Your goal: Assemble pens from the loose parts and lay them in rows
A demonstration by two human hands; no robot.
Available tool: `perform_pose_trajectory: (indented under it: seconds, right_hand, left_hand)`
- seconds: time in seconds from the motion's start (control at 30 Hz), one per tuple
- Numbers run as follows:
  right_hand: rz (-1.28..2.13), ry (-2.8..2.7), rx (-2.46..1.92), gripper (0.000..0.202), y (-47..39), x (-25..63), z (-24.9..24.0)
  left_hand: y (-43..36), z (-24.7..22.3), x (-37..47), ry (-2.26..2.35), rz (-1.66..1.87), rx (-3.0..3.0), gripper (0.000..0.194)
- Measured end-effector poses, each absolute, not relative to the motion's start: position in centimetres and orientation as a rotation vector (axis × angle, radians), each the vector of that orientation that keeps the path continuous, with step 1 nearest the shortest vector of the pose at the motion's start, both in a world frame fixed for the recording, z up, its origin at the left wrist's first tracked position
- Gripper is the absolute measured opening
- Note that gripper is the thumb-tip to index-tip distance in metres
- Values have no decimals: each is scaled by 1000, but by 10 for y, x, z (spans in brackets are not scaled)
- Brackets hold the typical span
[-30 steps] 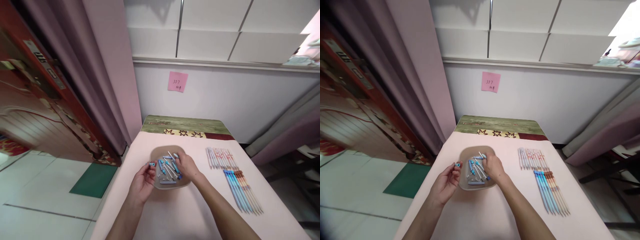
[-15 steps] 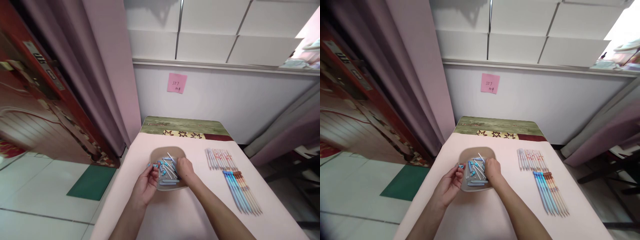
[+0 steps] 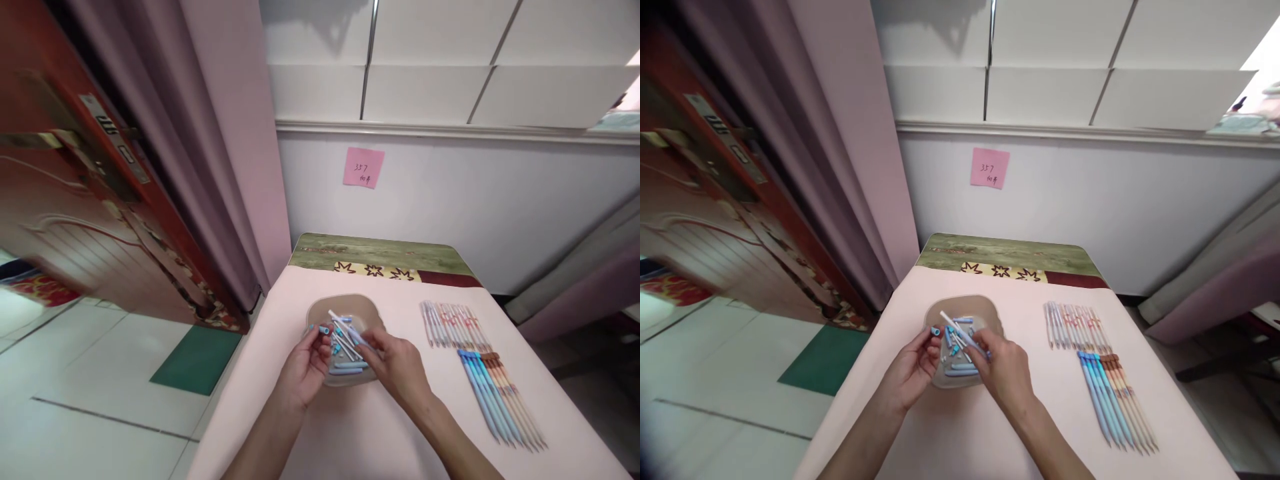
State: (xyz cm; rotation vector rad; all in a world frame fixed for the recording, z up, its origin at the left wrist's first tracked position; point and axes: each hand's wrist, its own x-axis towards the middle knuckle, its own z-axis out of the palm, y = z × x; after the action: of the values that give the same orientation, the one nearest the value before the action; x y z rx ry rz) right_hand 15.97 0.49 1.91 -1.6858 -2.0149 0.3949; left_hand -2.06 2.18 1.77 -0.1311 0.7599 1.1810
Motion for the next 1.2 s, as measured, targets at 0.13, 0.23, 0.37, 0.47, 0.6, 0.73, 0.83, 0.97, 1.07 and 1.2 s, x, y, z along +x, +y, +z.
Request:
perform_pose_trajectory:
  seconds: [0.13, 0.23, 0.37, 0.47, 0.6, 0.73, 0.83, 0.97, 1.07, 1.2]
  right_hand:
    - [333, -1932, -1544, 19, -19, 172, 22]
    - [250, -1929, -1523, 20, -25, 175, 20]
    - [166, -1926, -1528, 19, -27, 177, 20]
    - [150, -1934, -1521, 17, -27, 177, 22]
    - [102, -1917, -1507, 17, -27, 173, 25]
    - [25, -1884, -1472, 16, -26, 168, 24]
    - [20, -1830, -1444, 17, -26, 167, 21]
    - [79, -1765, -1433, 11, -27, 167, 20]
    - [77, -1757, -1407, 7, -29, 165, 21]
    - [67, -1759, -1375, 8, -30, 162, 20]
  left_hand:
    - [23, 15, -9, 800, 1190, -109, 14]
    - [23, 16, -4, 815, 1214, -71, 15]
    - [21, 20, -2, 842, 1274, 19, 12]
    - [17, 21, 1, 888, 1330, 116, 9]
    - [11, 20, 11, 928, 1344, 223, 4]
    - [7, 18, 18, 914, 1297, 206, 5]
    - [6, 18, 19, 922, 1302, 196, 5]
    - [5, 22, 18, 935, 1307, 210, 5]
    - [4, 24, 20, 928, 1292, 226, 6]
    - [2, 24, 24, 906, 1260, 223, 6]
